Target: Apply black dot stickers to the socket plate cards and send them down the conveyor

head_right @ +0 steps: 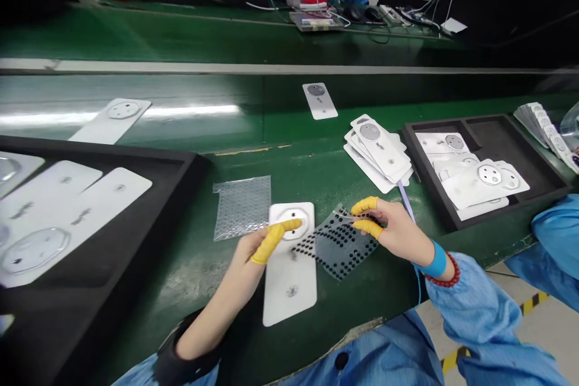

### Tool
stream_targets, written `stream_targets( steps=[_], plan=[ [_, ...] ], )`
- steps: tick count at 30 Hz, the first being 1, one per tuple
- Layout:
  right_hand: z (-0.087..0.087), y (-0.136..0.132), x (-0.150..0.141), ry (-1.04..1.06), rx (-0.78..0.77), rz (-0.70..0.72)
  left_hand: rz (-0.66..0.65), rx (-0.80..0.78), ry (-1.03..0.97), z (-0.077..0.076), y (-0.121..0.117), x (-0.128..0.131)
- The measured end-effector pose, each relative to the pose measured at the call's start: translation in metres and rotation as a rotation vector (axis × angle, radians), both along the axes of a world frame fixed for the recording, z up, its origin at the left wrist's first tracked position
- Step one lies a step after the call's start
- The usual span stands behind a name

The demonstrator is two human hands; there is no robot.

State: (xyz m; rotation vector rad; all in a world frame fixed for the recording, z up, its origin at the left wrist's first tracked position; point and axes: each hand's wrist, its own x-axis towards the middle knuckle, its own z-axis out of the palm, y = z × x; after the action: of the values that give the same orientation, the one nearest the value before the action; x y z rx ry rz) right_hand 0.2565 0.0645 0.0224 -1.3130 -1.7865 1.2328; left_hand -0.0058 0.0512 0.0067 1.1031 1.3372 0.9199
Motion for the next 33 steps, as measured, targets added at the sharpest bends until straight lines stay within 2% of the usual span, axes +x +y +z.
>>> stream_targets(
  steps=[2, 3, 5, 7, 9, 13, 16, 20, 24, 31, 33],
  plan=[
    [0.012, 0.009, -0.002, -0.006, -0.036, 0.105, -0.086, -0.076, -0.147, 0.004, -0.003, 0.012],
    [0.016, 0.012, -0.005, -0.035, 0.006, 0.135, -0.103, -0.114, -0.19, 0.005, -0.005, 0.017],
    [0.018, 0.015, -0.012, -0.111, 0.204, 0.11, -0.087, -0.168, -0.219, 0.004, -0.009, 0.024],
    [0.016, 0.011, -0.024, -0.164, 0.445, 0.02, -0.049, -0.182, -0.223, 0.001, -0.013, 0.027],
    [0.011, 0.0, -0.037, -0.16, 0.596, 0.018, -0.02, -0.202, -0.25, -0.001, -0.015, 0.027],
    [-0.002, -0.019, -0.058, -0.161, 0.63, 0.182, 0.02, -0.267, -0.317, -0.001, -0.017, 0.028],
    [-0.008, -0.024, -0.066, -0.3, 0.672, 0.219, 0.032, -0.322, -0.347, 0.0, -0.018, 0.029],
    [-0.009, -0.023, -0.071, -0.512, 0.822, 0.278, 0.056, -0.317, -0.347, -0.001, -0.016, 0.03],
    [-0.014, -0.017, -0.069, -0.554, 0.794, 0.347, 0.069, -0.309, -0.323, -0.004, -0.015, 0.029],
    [-0.027, -0.008, -0.061, -0.432, 0.703, 0.406, 0.058, -0.335, -0.311, -0.007, -0.012, 0.024],
    [-0.029, -0.007, -0.055, -0.373, 0.617, 0.388, 0.104, -0.268, -0.294, -0.006, -0.01, 0.017]
  ],
)
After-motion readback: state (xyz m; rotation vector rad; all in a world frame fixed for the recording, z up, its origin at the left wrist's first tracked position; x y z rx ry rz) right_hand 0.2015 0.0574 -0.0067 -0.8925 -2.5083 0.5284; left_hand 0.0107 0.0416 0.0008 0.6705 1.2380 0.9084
